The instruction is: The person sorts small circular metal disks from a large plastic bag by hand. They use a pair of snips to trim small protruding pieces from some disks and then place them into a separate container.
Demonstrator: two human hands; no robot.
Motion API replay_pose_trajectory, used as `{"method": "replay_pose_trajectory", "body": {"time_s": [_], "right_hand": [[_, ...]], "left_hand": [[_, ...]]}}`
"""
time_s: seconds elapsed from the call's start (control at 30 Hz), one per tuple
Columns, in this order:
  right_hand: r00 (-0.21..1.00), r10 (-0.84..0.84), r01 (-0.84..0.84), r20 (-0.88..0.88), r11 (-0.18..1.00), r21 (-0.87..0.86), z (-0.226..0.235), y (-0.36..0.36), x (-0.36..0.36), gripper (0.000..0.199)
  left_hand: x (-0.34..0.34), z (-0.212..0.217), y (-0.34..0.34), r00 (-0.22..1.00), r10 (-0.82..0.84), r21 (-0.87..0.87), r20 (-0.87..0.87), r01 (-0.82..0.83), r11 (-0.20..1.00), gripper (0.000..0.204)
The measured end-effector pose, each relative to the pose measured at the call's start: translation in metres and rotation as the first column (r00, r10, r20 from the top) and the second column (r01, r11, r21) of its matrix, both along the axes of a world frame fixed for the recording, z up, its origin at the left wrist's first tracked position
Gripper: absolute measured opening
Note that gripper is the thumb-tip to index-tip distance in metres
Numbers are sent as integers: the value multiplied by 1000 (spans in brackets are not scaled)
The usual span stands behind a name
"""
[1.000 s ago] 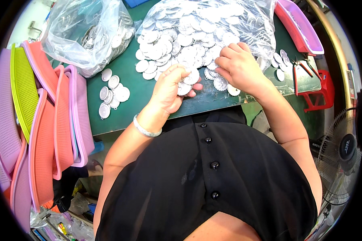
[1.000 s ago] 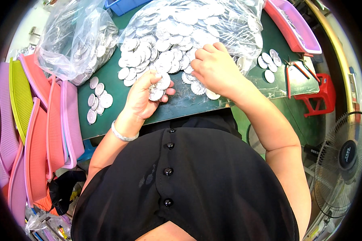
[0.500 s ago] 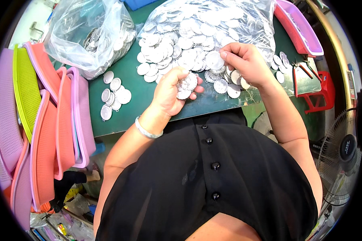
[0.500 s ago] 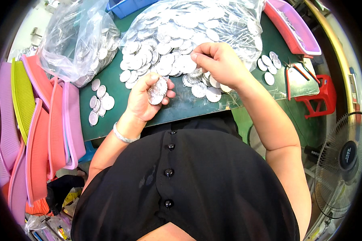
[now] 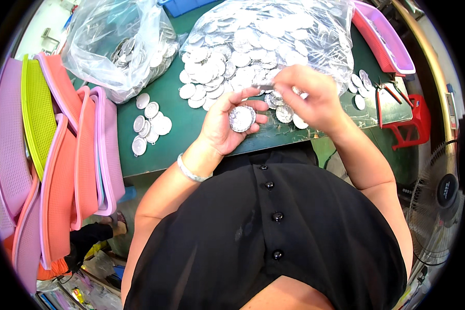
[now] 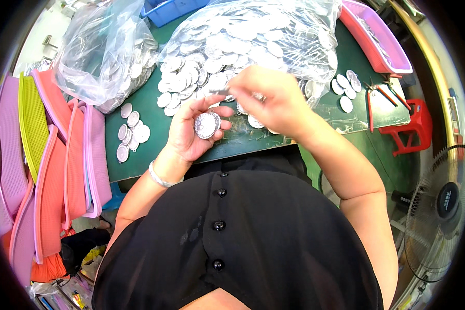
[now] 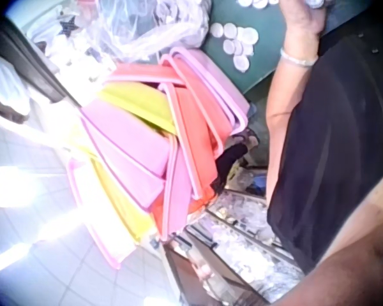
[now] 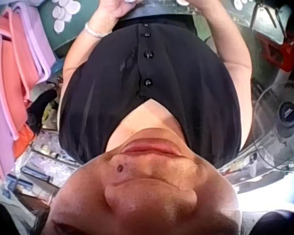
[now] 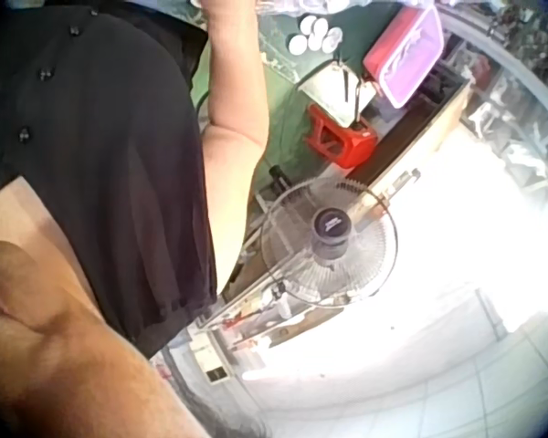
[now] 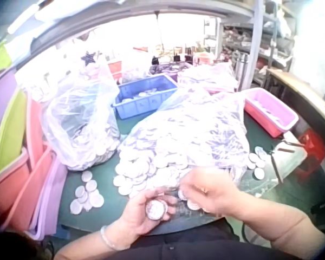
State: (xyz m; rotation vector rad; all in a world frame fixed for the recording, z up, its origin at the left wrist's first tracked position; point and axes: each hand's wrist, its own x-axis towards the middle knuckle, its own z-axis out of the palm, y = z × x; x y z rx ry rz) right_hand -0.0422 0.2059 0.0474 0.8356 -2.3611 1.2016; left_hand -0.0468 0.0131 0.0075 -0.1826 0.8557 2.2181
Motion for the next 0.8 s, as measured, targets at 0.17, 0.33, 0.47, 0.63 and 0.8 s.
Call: {"method": "replay_pose_trajectory", "body": {"time_s": [0.17,0.33,0.47,0.63,0.8], "right_hand": [[973,182,-138,-141,952,274,-3,-6,-3,17],[995,-76,98,-70,904,416,-14,-11,-25,28],[988,-76,136,-131,826,547,-27,-32,-40,33],[996,-90,89,-20,890,448,-32,-33,-45,22],[719,103,-53,687,994,-94,-23,-27,-46,12]], "left_hand": [[3,-4,-4,999,-13,-53,-50,10,999,39],[4,-8,-23,997,41,-82,-67,-47,996,40],[6,-8,-31,988,77,-147,-137,-97,984,38],[7,-10,-34,977,103,-172,-188,-136,976,34],[6,-9,-36,985,108,-193,-131,-132,972,28]]}}
